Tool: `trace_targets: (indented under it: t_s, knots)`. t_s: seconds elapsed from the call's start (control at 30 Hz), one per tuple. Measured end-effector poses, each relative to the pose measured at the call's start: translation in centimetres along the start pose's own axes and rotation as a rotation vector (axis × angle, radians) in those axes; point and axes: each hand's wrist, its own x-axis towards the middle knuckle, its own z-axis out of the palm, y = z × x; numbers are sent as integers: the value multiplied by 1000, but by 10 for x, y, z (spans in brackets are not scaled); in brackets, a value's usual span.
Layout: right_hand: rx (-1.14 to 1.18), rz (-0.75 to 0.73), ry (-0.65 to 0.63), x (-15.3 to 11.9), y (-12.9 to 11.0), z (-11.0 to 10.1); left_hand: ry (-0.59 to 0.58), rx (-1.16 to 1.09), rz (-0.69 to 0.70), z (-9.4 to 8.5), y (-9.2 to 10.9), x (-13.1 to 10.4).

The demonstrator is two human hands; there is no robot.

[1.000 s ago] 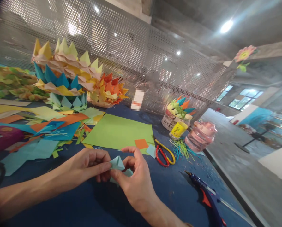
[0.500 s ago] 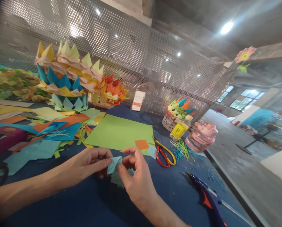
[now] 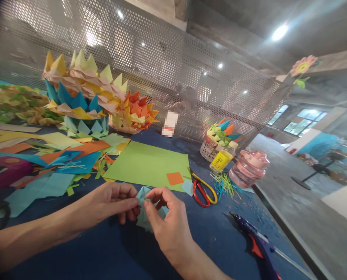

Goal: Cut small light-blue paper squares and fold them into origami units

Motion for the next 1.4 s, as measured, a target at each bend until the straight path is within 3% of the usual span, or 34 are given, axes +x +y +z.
trace_targets:
  t_s: [0.23, 0.87, 1.4]
  knots:
    - [-119, -120, 7, 2, -1, -1, 7, 7, 27, 1, -5, 1]
    - [-48, -76, 3, 0, -2, 1, -35, -68, 7, 3, 1, -2]
    - [-36, -150, 26, 1, -4, 1, -51, -214, -61, 2, 7, -6]
